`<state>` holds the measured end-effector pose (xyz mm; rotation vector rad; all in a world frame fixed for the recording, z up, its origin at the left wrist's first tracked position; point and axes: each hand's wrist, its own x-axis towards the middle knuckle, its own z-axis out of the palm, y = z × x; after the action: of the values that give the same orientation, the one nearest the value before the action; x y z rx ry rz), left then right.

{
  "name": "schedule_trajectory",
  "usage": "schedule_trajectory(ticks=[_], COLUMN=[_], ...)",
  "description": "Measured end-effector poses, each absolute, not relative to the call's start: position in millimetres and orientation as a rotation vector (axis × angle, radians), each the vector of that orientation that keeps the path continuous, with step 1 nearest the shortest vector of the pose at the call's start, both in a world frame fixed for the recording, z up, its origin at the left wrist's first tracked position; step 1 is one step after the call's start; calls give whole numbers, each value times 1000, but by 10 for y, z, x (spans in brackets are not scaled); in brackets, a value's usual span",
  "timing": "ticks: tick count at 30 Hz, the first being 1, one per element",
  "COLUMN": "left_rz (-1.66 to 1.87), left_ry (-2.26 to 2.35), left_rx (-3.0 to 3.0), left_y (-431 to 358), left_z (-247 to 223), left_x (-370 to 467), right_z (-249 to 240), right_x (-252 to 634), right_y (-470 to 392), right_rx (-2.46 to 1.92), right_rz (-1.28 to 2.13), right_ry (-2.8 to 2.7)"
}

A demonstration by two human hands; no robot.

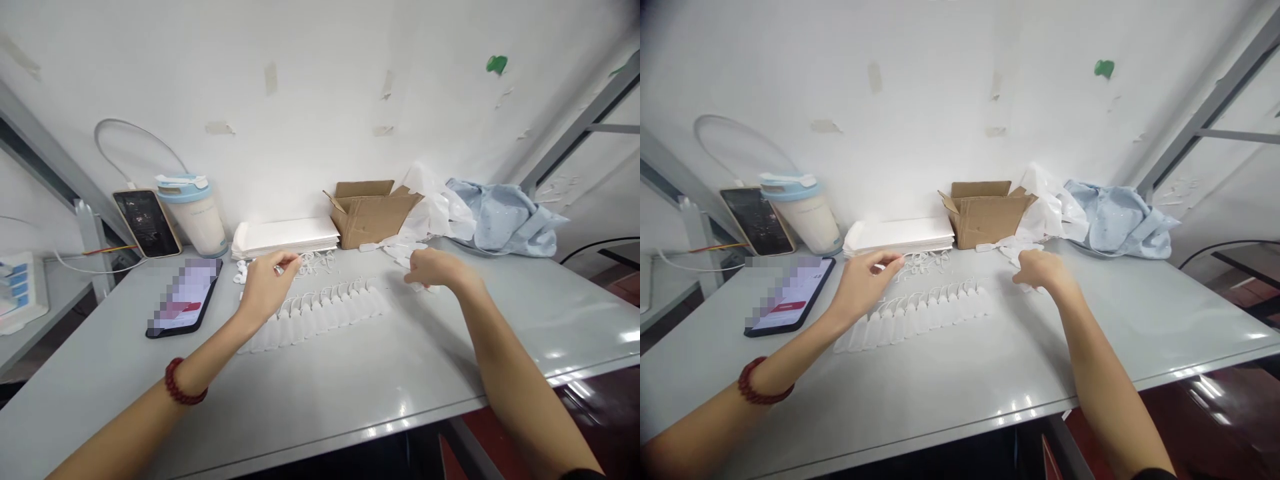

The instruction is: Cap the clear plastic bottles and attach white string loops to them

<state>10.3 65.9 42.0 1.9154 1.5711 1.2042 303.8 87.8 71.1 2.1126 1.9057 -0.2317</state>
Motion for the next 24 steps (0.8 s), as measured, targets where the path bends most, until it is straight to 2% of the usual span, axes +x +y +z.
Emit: schedule_trajectory(ticks=[3, 7, 9, 13, 17, 24], left_rz=[1219, 1263, 1270, 1274, 1292, 1285], left_ry=[1600, 1579, 1542, 1433, 1359, 1307], left_rx=[1822, 1664, 1611, 1572, 1576, 1600], left_y=[490, 364, 320, 205, 92, 45], left_z=[345, 322, 356, 435, 473, 460], left_x=[-28, -141, -140, -68, -1, 76], right_z=[669, 576, 529, 444, 365, 331], right_x=[2905, 2626, 2490, 2288, 2169, 2121], right_y=[857, 779, 707, 548, 459, 426], right_rx=[2221, 2278, 2168, 1660, 1366, 1297], right_rz=[69, 204, 189, 180, 172, 176], right_ry=[2116, 2559, 2881, 3409, 3573, 3617])
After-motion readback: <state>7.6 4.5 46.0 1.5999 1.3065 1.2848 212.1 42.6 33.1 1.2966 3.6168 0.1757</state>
